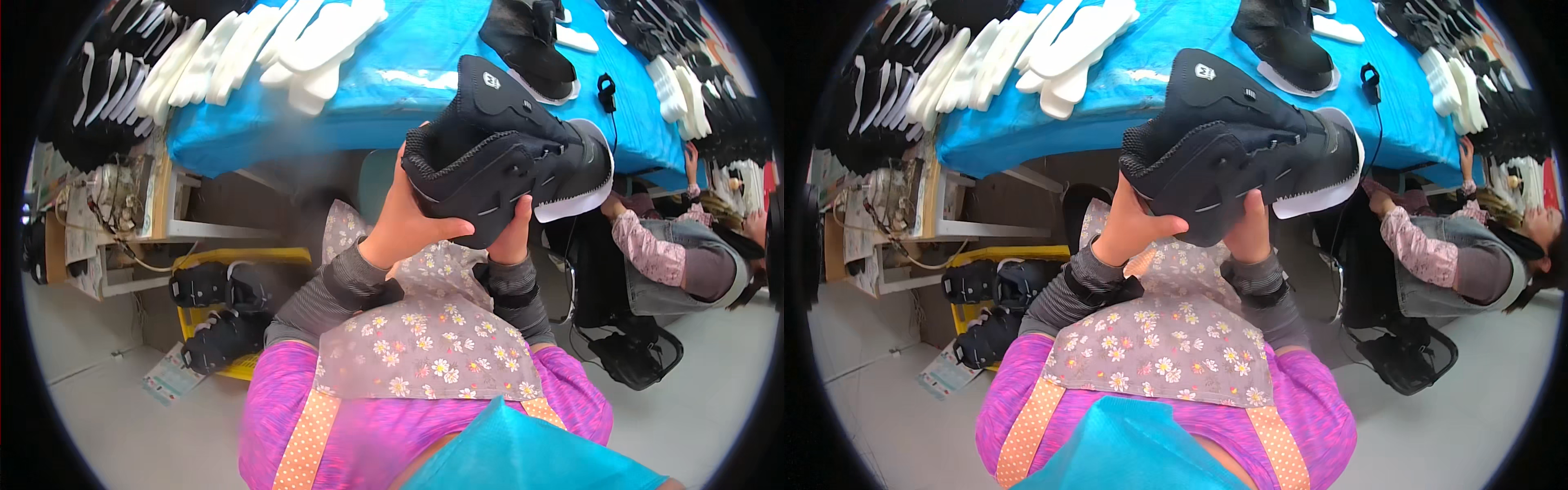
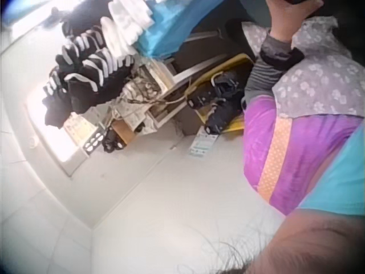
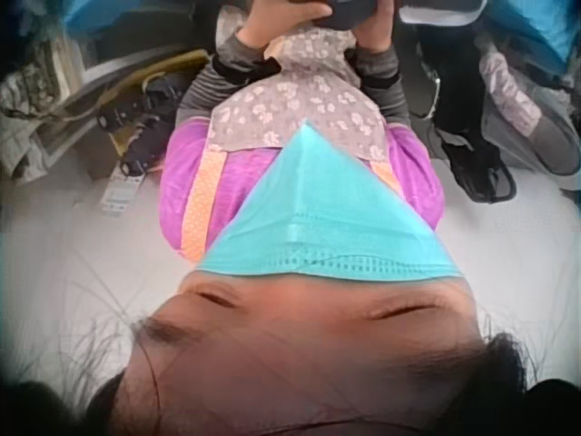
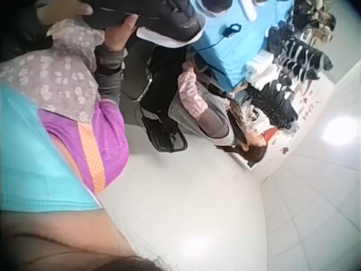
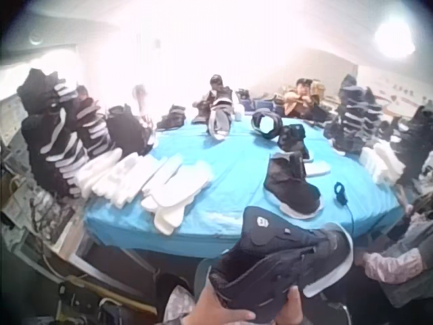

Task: The person fits a black textile liner into the interior of a black shoe upper and presses it into place with their hands before placing the assembly into a yellow basket.

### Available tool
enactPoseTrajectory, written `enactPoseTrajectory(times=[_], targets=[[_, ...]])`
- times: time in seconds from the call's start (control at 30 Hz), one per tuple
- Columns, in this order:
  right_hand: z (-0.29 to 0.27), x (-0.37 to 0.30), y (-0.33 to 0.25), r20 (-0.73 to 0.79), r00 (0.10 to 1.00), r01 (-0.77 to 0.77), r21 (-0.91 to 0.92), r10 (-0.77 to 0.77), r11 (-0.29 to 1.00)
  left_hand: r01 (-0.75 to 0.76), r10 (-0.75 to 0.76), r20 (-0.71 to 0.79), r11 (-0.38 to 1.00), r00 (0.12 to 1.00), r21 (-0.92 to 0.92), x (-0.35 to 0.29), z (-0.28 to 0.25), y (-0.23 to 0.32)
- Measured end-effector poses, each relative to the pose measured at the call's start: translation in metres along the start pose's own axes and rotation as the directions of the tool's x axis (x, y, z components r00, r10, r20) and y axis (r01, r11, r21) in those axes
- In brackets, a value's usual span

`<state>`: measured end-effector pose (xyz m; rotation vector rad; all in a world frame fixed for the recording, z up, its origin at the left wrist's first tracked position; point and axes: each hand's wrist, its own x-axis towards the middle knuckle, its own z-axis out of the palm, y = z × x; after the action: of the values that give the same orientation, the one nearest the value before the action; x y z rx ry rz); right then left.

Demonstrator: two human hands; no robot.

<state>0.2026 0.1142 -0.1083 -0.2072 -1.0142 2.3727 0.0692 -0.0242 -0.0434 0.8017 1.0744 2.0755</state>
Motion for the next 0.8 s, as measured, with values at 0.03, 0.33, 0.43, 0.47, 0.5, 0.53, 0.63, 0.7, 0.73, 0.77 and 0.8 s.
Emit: enactPoseTrajectory(times=[0.03,0.33,0.43,0.47,0.5,0.53,0.63,0.7,0.73,0.77,0.8], targets=[[0.002,0.0,0.001,-0.038,0.999,0.011,-0.082,-0.014,0.997,0.053,-0.053,-0.008,0.996,0.999,0.068,-0.001,-0.001,0.001],[0.016,0.008,0.008,-0.204,0.964,0.138,-0.16,-0.17,0.977,0.031,-0.006,-0.182,0.99,0.983,0.136,-0.004,0.001,0.006],[0.025,0.009,0.008,-0.16,0.979,0.134,0.022,-0.129,0.991,0.032,-0.014,-0.152,0.993,0.988,0.117,0.001,-0.004,0.006],[0.025,0.006,0.007,-0.138,0.988,0.086,0.109,-0.07,0.99,0.02,-0.005,-0.134,0.994,0.991,0.108,0.002,-0.003,0.006],[0.023,0.005,0.006,-0.137,0.988,0.084,0.109,-0.068,0.991,0.02,-0.005,-0.136,0.994,0.991,0.108,0.002,-0.003,0.007],[0.021,0.005,0.004,-0.054,0.998,0.042,0.074,-0.039,0.996,-0.002,0.016,-0.121,0.994,0.993,0.112,0.002,-0.003,0.008],[0.007,0.001,0.0,0.069,0.997,0.014,0.031,-0.016,0.999,-0.03,0.035,-0.097,0.999,0.995,0.045,0.0,0.002,0.01],[-0.001,-0.001,-0.002,0.108,0.994,0.018,0.034,-0.022,0.999,-0.032,0.029,-0.093,0.999,0.995,-0.022,-0.002,0.003,0.012],[-0.005,0.001,-0.004,0.124,0.992,0.003,0.057,-0.01,0.998,-0.036,0.042,-0.075,0.996,0.996,0.078,-0.002,0.001,0.013],[-0.008,0.003,-0.003,0.131,0.991,-0.006,0.07,-0.003,0.998,-0.04,0.05,-0.051,0.983,0.997,0.178,-0.001,0.0,0.013],[-0.012,0.006,-0.001,0.138,0.99,-0.016,0.084,0.005,0.996,-0.036,0.047,-0.058,0.983,0.997,0.18,-0.002,-0.002,0.013]])
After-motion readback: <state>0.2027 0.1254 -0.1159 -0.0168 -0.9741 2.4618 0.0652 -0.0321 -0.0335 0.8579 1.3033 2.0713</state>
